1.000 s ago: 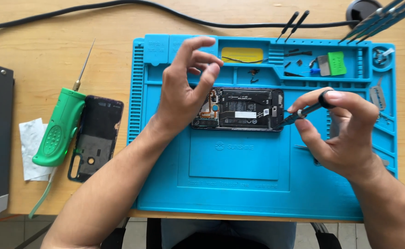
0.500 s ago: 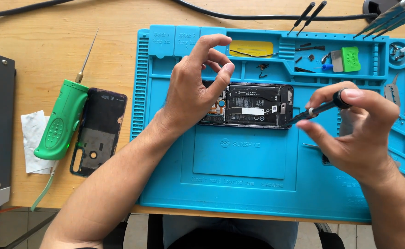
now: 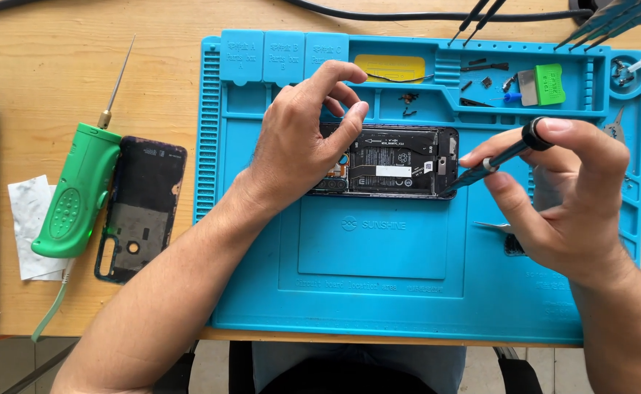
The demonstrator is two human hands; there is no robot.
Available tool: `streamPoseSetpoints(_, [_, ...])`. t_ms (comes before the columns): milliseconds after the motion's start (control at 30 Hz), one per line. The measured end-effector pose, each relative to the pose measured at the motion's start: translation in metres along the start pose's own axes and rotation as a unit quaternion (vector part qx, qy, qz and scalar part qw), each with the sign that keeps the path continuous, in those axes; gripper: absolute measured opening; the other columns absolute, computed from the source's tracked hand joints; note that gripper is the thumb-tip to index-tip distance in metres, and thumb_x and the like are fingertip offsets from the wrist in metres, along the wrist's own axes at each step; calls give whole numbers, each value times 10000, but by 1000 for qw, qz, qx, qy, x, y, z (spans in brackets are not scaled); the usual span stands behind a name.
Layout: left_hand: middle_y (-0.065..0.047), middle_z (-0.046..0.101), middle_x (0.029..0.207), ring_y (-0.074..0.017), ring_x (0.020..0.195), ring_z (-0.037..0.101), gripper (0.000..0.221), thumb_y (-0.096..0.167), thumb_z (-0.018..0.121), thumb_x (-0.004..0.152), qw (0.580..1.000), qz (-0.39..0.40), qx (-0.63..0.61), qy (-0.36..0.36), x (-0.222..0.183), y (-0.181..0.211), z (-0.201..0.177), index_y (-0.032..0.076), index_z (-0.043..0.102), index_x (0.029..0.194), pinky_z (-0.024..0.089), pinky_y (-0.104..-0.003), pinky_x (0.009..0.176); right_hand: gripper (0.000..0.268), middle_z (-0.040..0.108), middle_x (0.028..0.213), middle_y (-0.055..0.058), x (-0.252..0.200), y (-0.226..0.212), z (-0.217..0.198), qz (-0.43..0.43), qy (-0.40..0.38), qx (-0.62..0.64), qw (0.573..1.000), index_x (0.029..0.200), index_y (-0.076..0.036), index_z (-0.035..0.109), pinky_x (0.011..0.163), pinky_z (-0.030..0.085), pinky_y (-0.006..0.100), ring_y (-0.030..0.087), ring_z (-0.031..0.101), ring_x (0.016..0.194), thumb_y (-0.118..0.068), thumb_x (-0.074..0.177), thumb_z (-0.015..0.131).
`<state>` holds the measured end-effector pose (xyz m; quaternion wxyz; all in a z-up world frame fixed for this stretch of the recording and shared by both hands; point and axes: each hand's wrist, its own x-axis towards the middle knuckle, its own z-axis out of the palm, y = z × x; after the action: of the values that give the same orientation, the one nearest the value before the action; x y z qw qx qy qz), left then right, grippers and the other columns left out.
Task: The person uses a screwdriver to remove screws from the back of a disassembled smartphone placed on a blue work mat. They then use a green electric screwdriver to remove additional screws from the device's internal components.
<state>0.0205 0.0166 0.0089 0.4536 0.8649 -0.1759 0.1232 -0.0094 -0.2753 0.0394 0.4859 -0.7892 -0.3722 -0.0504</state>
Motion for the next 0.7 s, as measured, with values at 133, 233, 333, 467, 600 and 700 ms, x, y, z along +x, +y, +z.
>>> streamPoseSetpoints(133, [40, 718, 939, -156, 778, 684, 170, 265, 592, 1011, 1000, 2, 27, -10, -1, -2, 1, 172, 563, 1151, 491, -380, 822, 723, 530, 1103, 259, -5, 13, 3, -24, 11, -14, 1000, 1415, -214, 212, 902, 572, 408, 338, 624, 1002, -83, 940, 741])
streamPoseSetpoints(233, [54, 716, 945, -150, 796, 672, 170, 269, 595, 1006, 999, -2, 43, -17, -1, -2, 2, 177, 565, 1145, 482, -392, 829, 719, 459, 1199, 209, -10, 20, 2, -38, 31, -34, 998, 1389, -197, 243, 806, 588, 395, 343, 635, 931, 51, 963, 766])
streamPoseSetpoints(333, [33, 719, 935, -154, 784, 682, 159, 249, 598, 1012, 999, 11, 34, -16, -1, -3, 2, 160, 570, 1140, 492, -388, 814, 583, 556, 1101, 255, 1, 1, 4, 0, 9, 6, 1000, 1421, -166, 226, 985, 618, 487, 354, 718, 967, 104, 1038, 572])
streamPoseSetpoints(467, [35, 718, 933, -158, 789, 676, 159, 247, 601, 1008, 999, 11, 39, -19, 0, -4, 3, 159, 574, 1137, 491, -394, 812, 621, 567, 1070, 278, -4, 11, 4, -24, 10, -22, 999, 1381, -180, 205, 979, 557, 494, 372, 674, 967, 66, 993, 623])
streamPoseSetpoints(600, [32, 718, 925, -163, 789, 676, 150, 238, 605, 1000, 999, 16, 40, -14, -1, -4, 4, 158, 579, 1123, 490, -391, 816, 719, 534, 1102, 215, -6, 13, 3, -31, 26, -26, 999, 1398, -195, 239, 888, 601, 428, 328, 656, 939, 77, 961, 740])
streamPoseSetpoints(700, [35, 717, 925, -162, 792, 674, 146, 239, 603, 1003, 999, 16, 44, -15, -1, -4, 4, 160, 582, 1123, 488, -394, 827, 596, 602, 1058, 248, 1, 0, 4, -19, 15, -5, 1000, 1402, -173, 229, 964, 604, 483, 346, 698, 948, 109, 1013, 582])
